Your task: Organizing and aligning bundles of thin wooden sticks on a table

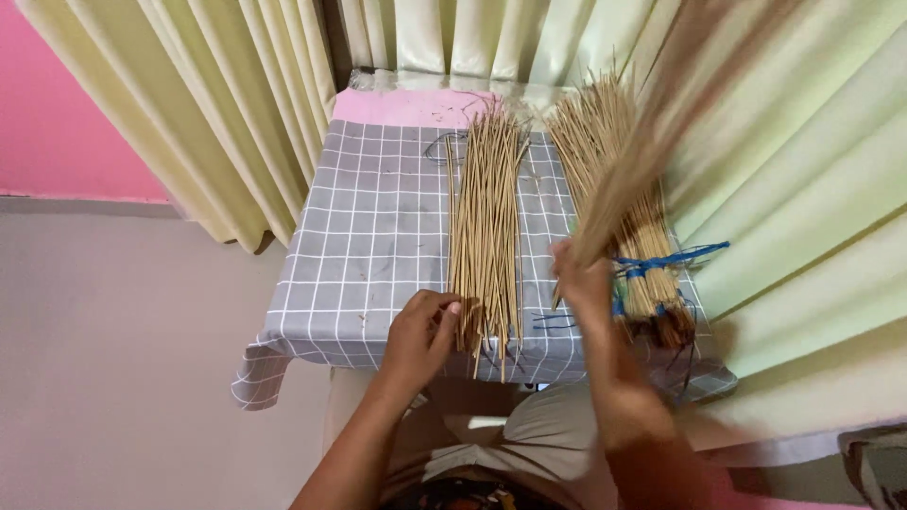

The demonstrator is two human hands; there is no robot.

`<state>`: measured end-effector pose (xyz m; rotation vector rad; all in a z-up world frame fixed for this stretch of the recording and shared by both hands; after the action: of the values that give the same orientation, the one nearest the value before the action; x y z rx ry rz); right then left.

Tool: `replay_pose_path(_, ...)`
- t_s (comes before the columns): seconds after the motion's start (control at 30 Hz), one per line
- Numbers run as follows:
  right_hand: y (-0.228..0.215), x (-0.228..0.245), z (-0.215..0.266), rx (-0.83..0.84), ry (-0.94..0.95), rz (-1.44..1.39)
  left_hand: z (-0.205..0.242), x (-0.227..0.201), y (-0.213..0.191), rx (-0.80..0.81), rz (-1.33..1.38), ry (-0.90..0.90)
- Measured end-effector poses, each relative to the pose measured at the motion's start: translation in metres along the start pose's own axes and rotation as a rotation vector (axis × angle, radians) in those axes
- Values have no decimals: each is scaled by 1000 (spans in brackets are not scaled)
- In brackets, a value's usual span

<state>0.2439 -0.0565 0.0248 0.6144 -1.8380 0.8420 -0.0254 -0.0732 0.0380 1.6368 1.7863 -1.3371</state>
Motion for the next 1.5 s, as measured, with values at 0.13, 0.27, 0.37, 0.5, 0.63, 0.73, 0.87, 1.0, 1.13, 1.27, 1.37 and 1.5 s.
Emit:
replay_pose_path(0.13, 18, -59, -16, 51, 155, 1, -3, 4, 5, -1, -16, 7)
replay_pose_path(0.27, 16, -4, -15, 146, -94, 172, -29, 23, 8, -5, 103, 1)
replay_pose_path(0.37, 28, 54, 8, 216, -241, 309, -55, 22, 5, 43, 385, -62)
replay_pose_path(0.5, 39, 149, 54, 453, -161, 608, -74, 16, 18, -10, 958, -131)
replay_pose_path(0.63, 80, 82, 67, 460, -540, 602, -66, 93, 29, -401, 1152, -566)
replay_pose_path(0.73, 90, 74, 81, 281, -876, 843, -54, 89, 15, -637, 1502, -489)
replay_pose_path(0.87, 90, 90, 85, 639, -506, 758, -41, 79, 26, -645, 1585, -434)
replay_pose_path(1.0, 82, 108, 95, 752, -463, 673, -32, 87, 28, -612, 1579, -406)
replay_pose_path(1.13, 62, 107, 102, 871, -351, 112, -30, 91, 6, -588, 1657, -312)
replay_pose_path(1.27, 94, 68, 115, 89, -274, -561, -22, 64, 38, -583, 1675, -284)
replay_pose_path(1.37, 104, 48, 120, 220, -226, -530, -20, 49, 35, -524, 1666, -302)
replay_pose_path(1.5, 81, 63, 120, 641, -365, -52, -12, 50, 21, -530, 1484, -141)
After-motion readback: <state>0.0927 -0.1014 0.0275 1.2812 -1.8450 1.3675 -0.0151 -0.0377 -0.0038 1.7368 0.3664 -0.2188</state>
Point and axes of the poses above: each hand's wrist, its own z-axis away from the middle knuckle, its own y-axis out of the palm, x = y × z, the point moved 1 cm from there along -z, towards the middle knuckle, and after that the axes turned 4 degrees about y, right-handed, at the moved point
